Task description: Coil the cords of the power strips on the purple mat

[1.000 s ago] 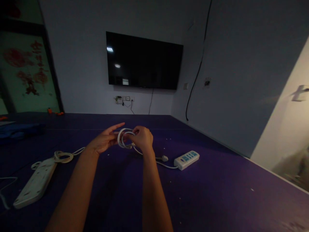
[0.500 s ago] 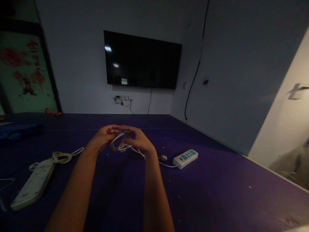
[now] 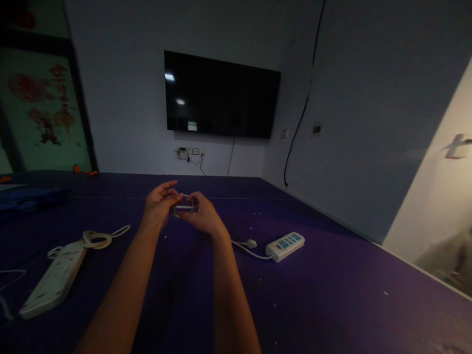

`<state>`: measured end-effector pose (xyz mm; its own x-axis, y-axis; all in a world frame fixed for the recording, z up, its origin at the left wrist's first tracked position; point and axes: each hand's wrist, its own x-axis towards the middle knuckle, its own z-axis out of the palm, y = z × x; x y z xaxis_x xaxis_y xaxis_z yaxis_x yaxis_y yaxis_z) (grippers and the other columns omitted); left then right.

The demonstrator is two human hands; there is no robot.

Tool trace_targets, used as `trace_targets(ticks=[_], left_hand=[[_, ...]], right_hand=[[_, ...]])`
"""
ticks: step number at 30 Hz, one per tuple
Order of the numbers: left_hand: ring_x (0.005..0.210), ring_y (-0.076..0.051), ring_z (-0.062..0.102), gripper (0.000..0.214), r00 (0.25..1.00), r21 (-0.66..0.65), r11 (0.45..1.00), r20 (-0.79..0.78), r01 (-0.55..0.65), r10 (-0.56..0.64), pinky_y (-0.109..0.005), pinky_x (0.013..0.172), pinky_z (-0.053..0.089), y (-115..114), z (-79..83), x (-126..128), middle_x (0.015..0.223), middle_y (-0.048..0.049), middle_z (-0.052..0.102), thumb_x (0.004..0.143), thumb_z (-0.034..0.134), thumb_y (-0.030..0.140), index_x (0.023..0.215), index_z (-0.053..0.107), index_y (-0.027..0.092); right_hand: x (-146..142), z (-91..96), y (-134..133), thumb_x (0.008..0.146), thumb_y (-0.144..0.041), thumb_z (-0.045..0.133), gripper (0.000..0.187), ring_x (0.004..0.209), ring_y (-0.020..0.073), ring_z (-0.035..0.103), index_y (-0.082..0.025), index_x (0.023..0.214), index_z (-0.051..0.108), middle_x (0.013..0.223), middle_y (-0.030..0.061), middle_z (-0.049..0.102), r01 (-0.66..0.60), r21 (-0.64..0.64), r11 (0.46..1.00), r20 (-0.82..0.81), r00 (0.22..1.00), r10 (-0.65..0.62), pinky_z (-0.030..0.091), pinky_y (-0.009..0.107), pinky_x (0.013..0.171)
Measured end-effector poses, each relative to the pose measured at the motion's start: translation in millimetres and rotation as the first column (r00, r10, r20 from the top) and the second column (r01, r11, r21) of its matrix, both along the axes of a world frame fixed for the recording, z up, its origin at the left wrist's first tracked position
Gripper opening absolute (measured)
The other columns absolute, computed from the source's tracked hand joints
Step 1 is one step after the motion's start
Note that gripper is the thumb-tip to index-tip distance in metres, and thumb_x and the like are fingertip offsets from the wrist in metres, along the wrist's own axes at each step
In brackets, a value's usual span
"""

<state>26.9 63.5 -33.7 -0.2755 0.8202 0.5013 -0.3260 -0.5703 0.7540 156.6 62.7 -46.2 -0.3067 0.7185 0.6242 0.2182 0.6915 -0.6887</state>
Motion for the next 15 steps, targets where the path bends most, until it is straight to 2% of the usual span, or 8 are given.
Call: trace_targets(ticks=[3,6,9,11,15], left_hand=[[0.049,-0.006,0.055,0.043,0.995,0.025,1.0,0.099,-0.018,0.015,-0.019,0.051,0.043,-1,2.4,0,0.06,0.0084,0.054,0.049,0.073,0.006,0.09,0.061,0.015],[0.048,-0.007,0.056,0.04,0.978,0.014,1.0,0.209,0.015,-0.018,-0.018,0.047,0.041,-2,6.2,-5,0.059,0.0085,0.054,0.05,0.073,0.004,0.087,0.061,0.016],[0.048,-0.006,0.055,0.033,0.935,-0.006,0.998,0.349,0.07,-0.063,-0.017,0.048,0.041,-2,11.0,-14,0.056,0.0079,0.052,0.054,0.067,-0.002,0.081,0.06,0.017],[0.05,-0.006,0.055,0.031,0.905,-0.005,0.996,0.417,0.094,-0.083,-0.017,0.05,0.043,-3,13.7,-22,0.055,0.0071,0.052,0.057,0.062,-0.006,0.078,0.06,0.017],[0.054,-0.006,0.055,0.033,0.883,0.014,0.995,0.46,0.095,-0.091,-0.018,0.054,0.047,-5,15.0,-35,0.057,0.0061,0.052,0.059,0.059,-0.008,0.077,0.061,0.019]], right_hand=[[0,2.1,-2,0.063,-0.022,0.069,0.016,0.069,0.0111,0.048,-0.018,0.073,0.058,0.074,-0.0029,0.049,0.031,0.097,0.995,0.086,0.996,-0.039,0.039,0.023,0.063],[1,2.6,-2,0.069,-0.026,0.069,0.01,0.08,0.0129,0.051,-0.017,0.068,0.064,0.086,0.0014,0.051,-0.036,0.108,0.993,0.106,0.994,0.025,0.041,0.025,0.069],[4,0.0,0,0.074,-0.034,0.066,0.017,0.088,0.0144,0.053,-0.018,0.067,0.068,0.096,0.0035,0.054,-0.1,0.073,0.992,0.094,0.991,0.093,0.042,0.027,0.075],[7,-3.3,4,0.077,-0.039,0.063,0.028,0.092,0.0153,0.054,-0.018,0.06,0.066,0.095,0.0039,0.057,-0.132,0.045,0.99,0.069,0.989,0.128,0.041,0.029,0.081],[17,-12.6,12,0.073,-0.046,0.066,0.035,0.094,0.0161,0.056,-0.018,0.052,0.062,0.096,0.0044,0.061,-0.203,-0.032,0.979,-0.012,0.979,0.203,0.04,0.032,0.086]])
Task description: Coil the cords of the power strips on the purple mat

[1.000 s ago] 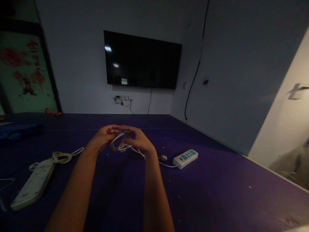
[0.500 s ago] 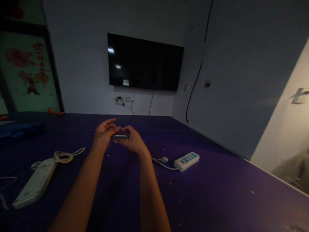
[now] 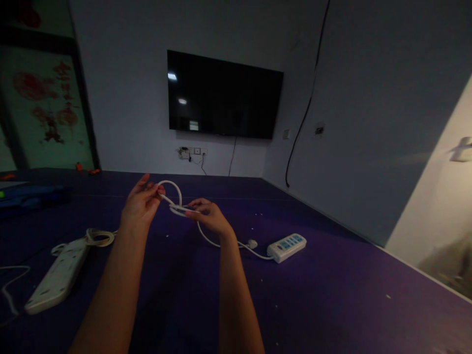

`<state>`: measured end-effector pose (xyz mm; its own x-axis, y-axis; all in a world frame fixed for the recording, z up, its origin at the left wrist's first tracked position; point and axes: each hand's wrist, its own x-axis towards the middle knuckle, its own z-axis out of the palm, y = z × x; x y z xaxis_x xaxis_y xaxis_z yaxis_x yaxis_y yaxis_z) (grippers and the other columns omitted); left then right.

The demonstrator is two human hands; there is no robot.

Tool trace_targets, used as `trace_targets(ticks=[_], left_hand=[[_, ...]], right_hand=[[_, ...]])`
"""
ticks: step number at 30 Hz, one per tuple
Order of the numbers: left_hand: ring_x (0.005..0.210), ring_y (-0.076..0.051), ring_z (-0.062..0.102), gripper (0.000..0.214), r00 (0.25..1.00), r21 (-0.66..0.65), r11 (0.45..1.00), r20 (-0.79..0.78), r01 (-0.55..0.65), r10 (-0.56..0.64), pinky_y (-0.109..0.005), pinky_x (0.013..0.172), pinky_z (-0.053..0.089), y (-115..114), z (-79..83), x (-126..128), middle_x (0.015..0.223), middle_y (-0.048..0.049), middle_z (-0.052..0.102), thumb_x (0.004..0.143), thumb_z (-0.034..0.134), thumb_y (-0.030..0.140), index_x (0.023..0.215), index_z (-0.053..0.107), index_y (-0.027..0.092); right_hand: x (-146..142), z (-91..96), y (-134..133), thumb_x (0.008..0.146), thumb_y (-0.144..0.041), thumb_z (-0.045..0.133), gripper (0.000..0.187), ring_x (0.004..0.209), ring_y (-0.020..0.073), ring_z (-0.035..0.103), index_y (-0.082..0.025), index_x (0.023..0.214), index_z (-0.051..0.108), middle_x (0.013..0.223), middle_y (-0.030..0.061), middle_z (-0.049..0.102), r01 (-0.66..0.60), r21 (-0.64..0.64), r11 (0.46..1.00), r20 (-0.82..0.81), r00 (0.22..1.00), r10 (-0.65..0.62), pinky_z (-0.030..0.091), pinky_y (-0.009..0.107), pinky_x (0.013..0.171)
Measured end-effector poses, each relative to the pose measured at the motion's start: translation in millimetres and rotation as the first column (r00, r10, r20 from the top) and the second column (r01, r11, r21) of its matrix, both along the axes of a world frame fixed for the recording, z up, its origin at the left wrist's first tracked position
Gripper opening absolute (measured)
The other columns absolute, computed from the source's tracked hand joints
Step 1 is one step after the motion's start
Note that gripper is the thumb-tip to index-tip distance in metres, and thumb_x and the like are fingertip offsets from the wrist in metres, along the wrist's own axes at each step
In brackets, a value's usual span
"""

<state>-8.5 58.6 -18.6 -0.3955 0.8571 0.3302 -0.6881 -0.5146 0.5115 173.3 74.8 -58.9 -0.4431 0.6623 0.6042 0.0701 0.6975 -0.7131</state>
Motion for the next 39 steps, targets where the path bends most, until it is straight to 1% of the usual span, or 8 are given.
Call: trace_targets(ticks=[7,11,15,18,21,28,35,39], left_hand=[[0.055,-0.006,0.053,0.032,0.994,0.067,0.992,0.005,-0.105,0.105,-0.02,0.058,0.047,2,-3.4,-5,0.06,0.0072,0.051,0.059,0.063,-0.004,0.079,0.062,0.021],[0.059,-0.007,0.055,0.039,0.948,0.107,0.99,-0.294,-0.097,0.124,-0.019,0.056,0.045,-9,-1.9,-5,0.072,0.0037,0.058,0.05,0.074,0.002,0.085,0.065,0.018],[0.059,-0.009,0.053,0.053,0.636,0.127,0.985,-0.751,-0.12,0.175,-0.02,0.054,0.042,-21,-0.9,-8,0.079,-0.0003,0.064,0.041,0.079,0.005,0.092,0.07,0.018],[0.059,-0.012,0.054,0.028,0.359,0.16,0.982,-0.915,-0.1,0.186,-0.02,0.052,0.04,-24,0.2,-7,0.069,-0.0021,0.066,0.047,0.078,0.008,0.073,0.073,0.019],[0.055,-0.014,0.054,0.011,0.264,0.174,0.984,-0.948,-0.045,0.18,-0.021,0.051,0.036,-26,1.8,-4,0.056,-0.0028,0.064,0.055,0.073,0.009,0.055,0.07,0.019],[0.055,-0.013,0.053,0.007,0.433,0.221,0.959,-0.857,-0.177,0.278,-0.021,0.053,0.036,-18,-1.0,6,0.056,-0.0012,0.062,0.06,0.073,0.016,0.056,0.068,0.018],[0.036,-0.003,0.029,0.013,0.828,0.173,0.974,-0.517,-0.148,0.218,-0.018,0.037,0.019,-26,7.2,16,0.041,0.0071,0.042,0.057,0.073,0.021,0.053,0.062,0.016],[0.034,-0.001,0.024,0.017,0.92,0.161,0.985,-0.376,-0.055,0.113,-0.018,0.034,0.015,-29,11.7,22,0.042,0.007,0.042,0.055,0.074,0.022,0.052,0.059,0.015]], right_hand=[[12,-10.5,8,0.067,-0.041,0.072,0.027,0.11,0.0186,0.053,-0.018,0.056,0.065,0.117,0.0055,0.059,-0.035,-0.065,0.997,0.089,0.995,0.041,0.035,0.034,0.096],[14,-3.5,3,0.065,-0.036,0.075,0.019,0.106,0.0186,0.056,-0.019,0.059,0.068,0.114,0.0053,0.061,-0.006,-0.039,0.999,0.164,0.986,0.012,0.038,0.034,0.093],[13,4.7,-3,0.061,-0.033,0.078,0.017,0.098,0.0184,0.058,-0.02,0.057,0.067,0.105,0.0045,0.064,-0.01,0.004,1.0,0.218,0.976,0.009,0.042,0.034,0.087],[11,7.2,-5,0.06,-0.032,0.078,0.016,0.095,0.0178,0.059,-0.02,0.058,0.068,0.101,0.0042,0.064,-0.004,0.025,1.0,0.219,0.976,-0.001,0.043,0.033,0.084],[7,7.5,-6,0.06,-0.034,0.078,0.018,0.092,0.0173,0.059,-0.019,0.059,0.068,0.099,0.0044,0.065,-0.014,0.029,0.999,0.208,0.978,0.008,0.044,0.032,0.081],[-8,11.1,-10,0.083,-0.054,0.047,0.051,0.067,0.0127,0.059,-0.017,0.051,0.061,0.083,0.0055,0.066,0.139,0.021,0.99,0.123,0.982,-0.141,0.043,0.024,0.054],[2,10.6,-10,0.06,-0.041,0.076,0.039,0.109,0.0232,0.053,-0.017,0.042,0.05,0.113,0.0113,0.061,0.266,0.206,0.942,0.132,0.946,-0.296,0.038,0.035,0.09],[13,8.9,-8,0.058,-0.038,0.077,0.033,0.117,0.0236,0.048,-0.018,0.047,0.054,0.125,0.0108,0.054,0.259,0.175,0.95,0.061,0.96,-0.273,0.035,0.035,0.094]])
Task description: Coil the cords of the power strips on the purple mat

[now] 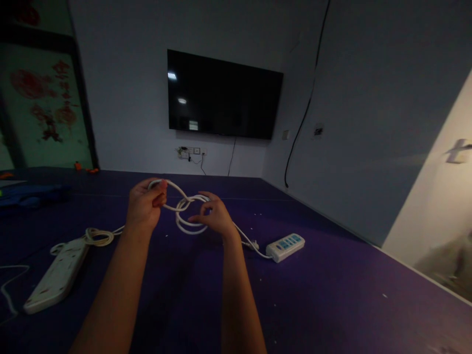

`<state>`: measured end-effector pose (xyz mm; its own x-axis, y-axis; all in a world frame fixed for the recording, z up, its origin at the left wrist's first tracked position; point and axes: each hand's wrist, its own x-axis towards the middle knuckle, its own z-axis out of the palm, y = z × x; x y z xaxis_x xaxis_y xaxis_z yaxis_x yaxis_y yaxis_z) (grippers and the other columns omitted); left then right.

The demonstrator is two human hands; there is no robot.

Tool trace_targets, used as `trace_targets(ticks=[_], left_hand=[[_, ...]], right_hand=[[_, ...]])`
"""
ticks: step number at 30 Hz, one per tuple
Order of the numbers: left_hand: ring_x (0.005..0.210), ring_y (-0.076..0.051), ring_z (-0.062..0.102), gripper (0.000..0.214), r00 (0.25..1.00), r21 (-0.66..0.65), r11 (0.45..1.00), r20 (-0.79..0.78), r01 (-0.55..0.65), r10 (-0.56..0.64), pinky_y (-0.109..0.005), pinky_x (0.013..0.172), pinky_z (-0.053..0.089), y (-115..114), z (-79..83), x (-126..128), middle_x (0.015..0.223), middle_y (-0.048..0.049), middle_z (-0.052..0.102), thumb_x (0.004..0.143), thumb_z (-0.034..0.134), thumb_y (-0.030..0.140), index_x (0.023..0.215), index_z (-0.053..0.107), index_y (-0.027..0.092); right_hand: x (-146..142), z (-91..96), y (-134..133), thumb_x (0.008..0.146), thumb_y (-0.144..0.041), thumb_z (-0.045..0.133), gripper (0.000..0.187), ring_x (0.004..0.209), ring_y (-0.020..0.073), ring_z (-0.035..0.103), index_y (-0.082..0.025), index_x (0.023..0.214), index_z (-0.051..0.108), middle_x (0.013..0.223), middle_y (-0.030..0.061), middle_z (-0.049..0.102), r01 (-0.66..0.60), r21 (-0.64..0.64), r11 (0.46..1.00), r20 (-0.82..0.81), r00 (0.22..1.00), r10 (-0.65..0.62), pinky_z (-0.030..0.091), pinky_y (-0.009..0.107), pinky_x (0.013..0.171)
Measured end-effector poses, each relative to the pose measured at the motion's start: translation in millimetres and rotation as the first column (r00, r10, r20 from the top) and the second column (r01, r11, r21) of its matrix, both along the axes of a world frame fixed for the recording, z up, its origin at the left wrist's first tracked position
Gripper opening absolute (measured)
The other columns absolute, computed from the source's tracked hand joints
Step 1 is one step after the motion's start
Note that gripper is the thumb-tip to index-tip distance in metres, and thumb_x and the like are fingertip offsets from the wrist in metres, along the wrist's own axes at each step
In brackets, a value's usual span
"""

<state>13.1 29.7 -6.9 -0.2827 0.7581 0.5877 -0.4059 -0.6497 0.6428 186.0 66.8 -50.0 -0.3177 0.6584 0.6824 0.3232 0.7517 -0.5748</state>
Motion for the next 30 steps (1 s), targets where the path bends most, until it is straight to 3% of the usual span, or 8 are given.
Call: trace_targets(ticks=[4,8,12,16,19,22,26,30], left_hand=[[0.033,0.0,0.024,0.026,0.99,-0.028,0.996,0.114,0.083,-0.079,-0.017,0.032,0.014,3,-0.5,4,0.045,0.006,0.045,0.054,0.078,0.026,0.051,0.054,0.015],[0.032,0.001,0.024,0.029,0.982,-0.014,0.998,0.181,0.065,-0.061,-0.016,0.031,0.014,2,-0.6,6,0.044,0.0063,0.044,0.051,0.08,0.026,0.049,0.054,0.014],[0.031,0.001,0.023,0.029,0.971,0.007,0.999,0.234,-0.054,0.051,-0.016,0.03,0.014,-8,6.0,5,0.041,0.0075,0.04,0.054,0.079,0.023,0.047,0.052,0.015],[0.031,0.0,0.025,0.025,0.939,0.062,0.971,0.273,-0.233,0.208,-0.018,0.03,0.014,-29,18.7,-6,0.041,0.0073,0.041,0.058,0.076,0.019,0.048,0.053,0.016],[0.03,0.0,0.023,0.025,0.891,0.084,0.933,0.339,-0.349,0.303,-0.019,0.03,0.01,-45,26.7,-22,0.038,0.0075,0.039,0.059,0.075,0.017,0.047,0.052,0.016],[0.032,0.0,0.025,0.024,0.879,0.088,0.92,0.34,-0.382,0.333,-0.019,0.032,0.01,-55,30.6,-38,0.04,0.0073,0.039,0.06,0.075,0.015,0.049,0.053,0.017],[0.031,-0.001,0.024,0.023,0.864,0.044,0.909,0.333,-0.414,0.377,-0.019,0.031,0.01,-52,30.6,-44,0.039,0.0079,0.039,0.062,0.072,0.015,0.049,0.053,0.016],[0.032,-0.001,0.028,0.026,0.884,0.057,0.907,0.259,-0.417,0.39,-0.018,0.031,0.013,-39,25.5,-31,0.039,0.0088,0.042,0.057,0.074,0.016,0.049,0.049,0.016]], right_hand=[[8,-4.0,2,0.058,-0.038,0.076,0.032,0.111,0.0234,0.053,-0.018,0.049,0.053,0.109,0.0086,0.063,-0.05,-0.093,0.994,-0.037,0.998,0.047,0.038,0.033,0.09],[8,-12.6,7,0.059,-0.038,0.075,0.033,0.102,0.0236,0.059,-0.018,0.049,0.051,0.097,0.0081,0.066,-0.123,-0.206,0.971,-0.039,0.992,0.118,0.041,0.034,0.085],[-1,-13.2,7,0.059,-0.037,0.074,0.033,0.098,0.0233,0.06,-0.018,0.047,0.05,0.083,0.007,0.068,-0.219,-0.258,0.941,-0.079,0.975,0.206,0.042,0.033,0.081],[-17,-3.1,-3,0.063,-0.037,0.072,0.031,0.086,0.0171,0.06,-0.018,0.05,0.052,0.078,0.0037,0.065,-0.345,-0.259,0.902,-0.118,0.938,0.325,0.042,0.029,0.076],[-36,3.3,-11,0.066,-0.037,0.071,0.031,0.065,0.0105,0.052,-0.017,0.051,0.052,0.062,-0.0022,0.055,-0.445,-0.255,0.858,-0.118,0.895,0.429,0.039,0.025,0.064],[-55,5.2,-17,0.069,-0.038,0.069,0.034,0.054,0.0072,0.04,-0.017,0.05,0.05,0.052,-0.0065,0.042,-0.514,-0.285,0.809,-0.101,0.855,0.508,0.035,0.023,0.057],[-66,4.1,-18,0.07,-0.037,0.069,0.029,0.072,0.0115,0.054,-0.017,0.054,0.055,0.07,-0.0011,0.057,-0.532,-0.292,0.795,-0.094,0.843,0.53,0.04,0.025,0.066],[-64,6.9,-18,0.069,-0.032,0.071,0.018,0.095,0.0162,0.057,-0.019,0.081,0.066,0.113,0.0063,0.059,-0.394,-0.204,0.896,-0.161,0.916,0.366,0.045,0.03,0.078]])
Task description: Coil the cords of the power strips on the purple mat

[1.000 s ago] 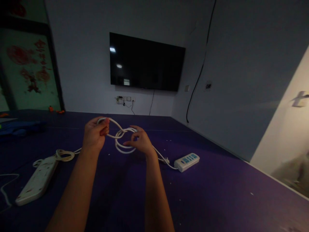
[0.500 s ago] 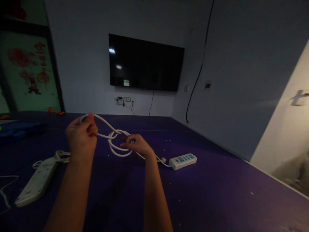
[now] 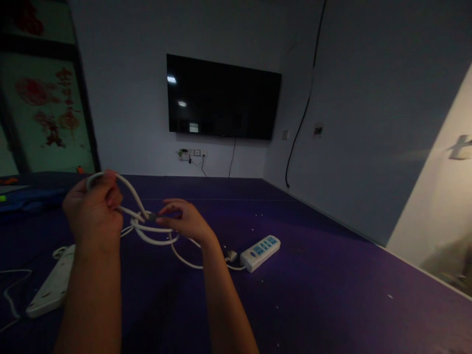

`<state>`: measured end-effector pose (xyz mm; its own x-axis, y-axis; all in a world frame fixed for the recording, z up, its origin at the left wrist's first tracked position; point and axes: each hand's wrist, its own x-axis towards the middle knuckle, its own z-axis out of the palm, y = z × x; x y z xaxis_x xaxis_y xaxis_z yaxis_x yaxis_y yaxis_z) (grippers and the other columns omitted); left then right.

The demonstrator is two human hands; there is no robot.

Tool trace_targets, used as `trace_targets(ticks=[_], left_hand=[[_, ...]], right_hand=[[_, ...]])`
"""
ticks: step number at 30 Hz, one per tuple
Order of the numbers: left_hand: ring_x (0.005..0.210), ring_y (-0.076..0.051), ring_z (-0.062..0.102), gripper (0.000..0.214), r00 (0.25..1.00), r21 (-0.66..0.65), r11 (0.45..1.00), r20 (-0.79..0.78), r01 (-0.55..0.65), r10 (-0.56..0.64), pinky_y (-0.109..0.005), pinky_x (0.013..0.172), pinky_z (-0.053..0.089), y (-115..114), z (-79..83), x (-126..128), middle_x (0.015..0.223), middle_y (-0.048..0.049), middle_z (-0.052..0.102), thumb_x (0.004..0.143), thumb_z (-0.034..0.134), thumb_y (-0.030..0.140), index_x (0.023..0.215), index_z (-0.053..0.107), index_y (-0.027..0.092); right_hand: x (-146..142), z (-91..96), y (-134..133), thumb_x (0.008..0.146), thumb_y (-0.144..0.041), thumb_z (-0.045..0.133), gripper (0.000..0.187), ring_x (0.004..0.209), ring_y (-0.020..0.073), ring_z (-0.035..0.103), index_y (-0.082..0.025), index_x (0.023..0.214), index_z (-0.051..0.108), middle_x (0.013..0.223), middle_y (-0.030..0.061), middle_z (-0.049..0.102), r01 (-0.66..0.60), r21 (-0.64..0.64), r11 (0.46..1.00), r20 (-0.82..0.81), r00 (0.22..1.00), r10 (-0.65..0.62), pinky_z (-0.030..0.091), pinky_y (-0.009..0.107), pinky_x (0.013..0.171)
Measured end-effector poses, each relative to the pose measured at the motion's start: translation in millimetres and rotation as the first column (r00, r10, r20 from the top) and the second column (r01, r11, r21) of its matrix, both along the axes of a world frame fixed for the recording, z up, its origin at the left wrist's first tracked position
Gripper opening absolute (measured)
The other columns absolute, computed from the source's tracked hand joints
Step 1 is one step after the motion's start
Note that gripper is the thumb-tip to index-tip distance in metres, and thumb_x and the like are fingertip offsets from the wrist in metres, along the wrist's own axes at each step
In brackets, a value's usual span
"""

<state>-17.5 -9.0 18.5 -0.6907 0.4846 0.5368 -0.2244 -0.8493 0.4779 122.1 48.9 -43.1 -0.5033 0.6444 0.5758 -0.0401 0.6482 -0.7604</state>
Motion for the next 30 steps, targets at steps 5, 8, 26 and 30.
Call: trace_targets(ticks=[5,8,26,30], left_hand=[[0.033,-0.002,0.028,0.033,0.981,-0.042,0.997,-0.181,0.059,-0.066,-0.018,0.032,0.018,9,-7.0,22,0.039,0.0095,0.036,0.059,0.074,0.019,0.046,0.044,0.016],[0.035,-0.003,0.03,0.026,0.94,-0.153,0.985,-0.315,0.082,-0.127,-0.018,0.034,0.021,8,-9.3,28,0.04,0.0089,0.037,0.061,0.072,0.02,0.049,0.05,0.016],[0.036,-0.005,0.032,0.015,0.902,-0.151,0.988,-0.43,-0.022,-0.046,-0.019,0.034,0.021,13,-16.2,24,0.04,0.0075,0.042,0.06,0.074,0.023,0.057,0.061,0.015],[0.037,-0.005,0.035,0.015,0.917,-0.124,0.985,-0.394,-0.116,0.059,-0.019,0.035,0.024,16,-18.1,14,0.042,0.007,0.044,0.059,0.075,0.023,0.058,0.063,0.015]], right_hand=[[-1,13.8,-17,0.081,-0.039,0.058,0.035,0.1,0.0178,0.057,-0.021,0.111,0.059,0.11,0.0064,0.062,0.063,0.061,0.996,-0.071,0.996,-0.058,0.044,0.033,0.087],[-6,17.0,-26,0.078,-0.04,0.062,0.036,0.097,0.0195,0.057,-0.019,0.107,0.06,0.103,0.0051,0.063,0.043,0.089,0.995,0.06,0.997,-0.048,0.043,0.032,0.084],[-18,-23.1,10,0.058,-0.015,0.067,0.024,0.07,0.0121,0.056,-0.016,0.082,0.066,0.072,-0.0026,0.062,-0.167,-0.199,0.966,0.173,0.964,0.202,0.044,0.025,0.068],[-28,-36.0,16,0.054,-0.011,0.067,0.023,0.076,0.0125,0.056,-0.017,0.076,0.062,0.077,-0.0025,0.062,-0.211,-0.164,0.964,0.129,0.964,0.233,0.043,0.025,0.074]])
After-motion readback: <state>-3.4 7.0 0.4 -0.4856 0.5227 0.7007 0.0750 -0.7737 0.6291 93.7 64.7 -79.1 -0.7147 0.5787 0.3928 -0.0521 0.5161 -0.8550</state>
